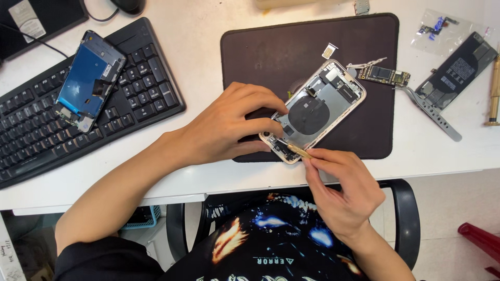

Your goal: The person disassembles a smartphone by removing the back cover, disconnecting internal cables, and extracting the battery and logic board. They use a screwdriver and a plastic pry tool to separate components and place them on the work surface.

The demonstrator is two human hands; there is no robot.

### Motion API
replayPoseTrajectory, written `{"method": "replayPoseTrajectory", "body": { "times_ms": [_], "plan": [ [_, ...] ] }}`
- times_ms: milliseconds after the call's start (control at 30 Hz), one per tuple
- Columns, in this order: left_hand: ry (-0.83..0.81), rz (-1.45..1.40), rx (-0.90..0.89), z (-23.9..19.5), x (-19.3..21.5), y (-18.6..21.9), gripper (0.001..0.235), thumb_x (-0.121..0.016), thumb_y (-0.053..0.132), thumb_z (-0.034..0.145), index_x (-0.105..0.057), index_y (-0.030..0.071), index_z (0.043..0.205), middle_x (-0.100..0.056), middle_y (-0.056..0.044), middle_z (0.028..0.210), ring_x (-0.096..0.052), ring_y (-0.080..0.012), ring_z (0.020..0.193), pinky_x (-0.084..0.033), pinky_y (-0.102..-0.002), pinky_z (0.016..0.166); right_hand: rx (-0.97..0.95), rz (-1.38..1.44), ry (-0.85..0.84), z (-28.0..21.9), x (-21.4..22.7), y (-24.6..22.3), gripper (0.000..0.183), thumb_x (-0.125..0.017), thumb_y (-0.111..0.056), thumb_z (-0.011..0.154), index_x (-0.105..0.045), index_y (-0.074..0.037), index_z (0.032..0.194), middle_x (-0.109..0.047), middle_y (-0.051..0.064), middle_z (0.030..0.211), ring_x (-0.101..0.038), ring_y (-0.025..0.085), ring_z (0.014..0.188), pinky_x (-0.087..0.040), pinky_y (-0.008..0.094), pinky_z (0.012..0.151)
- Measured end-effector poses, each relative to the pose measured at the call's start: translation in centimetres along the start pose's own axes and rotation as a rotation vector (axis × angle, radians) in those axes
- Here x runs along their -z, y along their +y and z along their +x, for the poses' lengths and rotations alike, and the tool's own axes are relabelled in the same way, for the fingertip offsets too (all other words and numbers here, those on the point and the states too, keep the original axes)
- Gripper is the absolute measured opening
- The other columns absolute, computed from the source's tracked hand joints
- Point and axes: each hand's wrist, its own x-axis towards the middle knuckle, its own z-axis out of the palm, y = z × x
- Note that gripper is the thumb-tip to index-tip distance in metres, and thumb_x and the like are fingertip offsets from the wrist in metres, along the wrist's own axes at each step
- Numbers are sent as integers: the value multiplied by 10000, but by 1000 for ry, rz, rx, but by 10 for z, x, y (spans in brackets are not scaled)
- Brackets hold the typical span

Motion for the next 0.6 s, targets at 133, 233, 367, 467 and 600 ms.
{"method": "replayPoseTrajectory", "body": {
  "times_ms": [133, 233, 367, 467, 600],
  "plan": [
    [-15, -74, 12, 0, -1, -6, 334, -865, 192, 805, -684, 129, 1078, -609, -44, 1313, -577, -246, 1242, -472, -416, 1052, 59, -65, 24, -2, -9, 1, 201, -777, 108, 885, -648, 43, 1025, -702, 143, 1054, -699, 263, 947, -564, 317, 782],
    [-10, -99, -10, 0, -1, -9, 322, -866, 156, 803, -682, 115, 1064, -607, -49, 1299, -585, -258, 1232, -515, -392, 1042, 63, -84, 21, -4, -10, 3, 218, -769, 109, 887, -649, 58, 1061, -684, 141, 1065, -684, 262, 946, -560, 341, 814],
    [13, -105, -18, 0, -4, -10, 316, -879, 149, 793, -683, 103, 1036, -605, -57, 1258, -596, -266, 1205, -535, -376, 1017, 19, -51, 52, -7, -5, 5, 208, -761, 123, 898, -661, 57, 1068, -673, 146, 1070, -691, 241, 928, -567, 303, 774],
    [27, -122, -8, -1, -3, -9, 303, -877, 133, 796, -682, 95, 1024, -607, -53, 1240, -604, -259, 1215, -547, -374, 1028, 51, -69, 63, -7, -12, 7, 213, -774, 126, 882, -672, 61, 1057, -677, 144, 1058, -689, 247, 922, -566, 320, 785],
    [19, -124, 18, 1, -4, -8, 298, -882, 141, 785, -690, 104, 1009, -617, -51, 1226, -610, -249, 1188, -552, -360, 1006, 78, -86, 67, -6, -16, 7, 210, -783, 126, 858, -682, 65, 1031, -683, 143, 1042, -684, 254, 920, -563, 326, 771]
  ]
}}
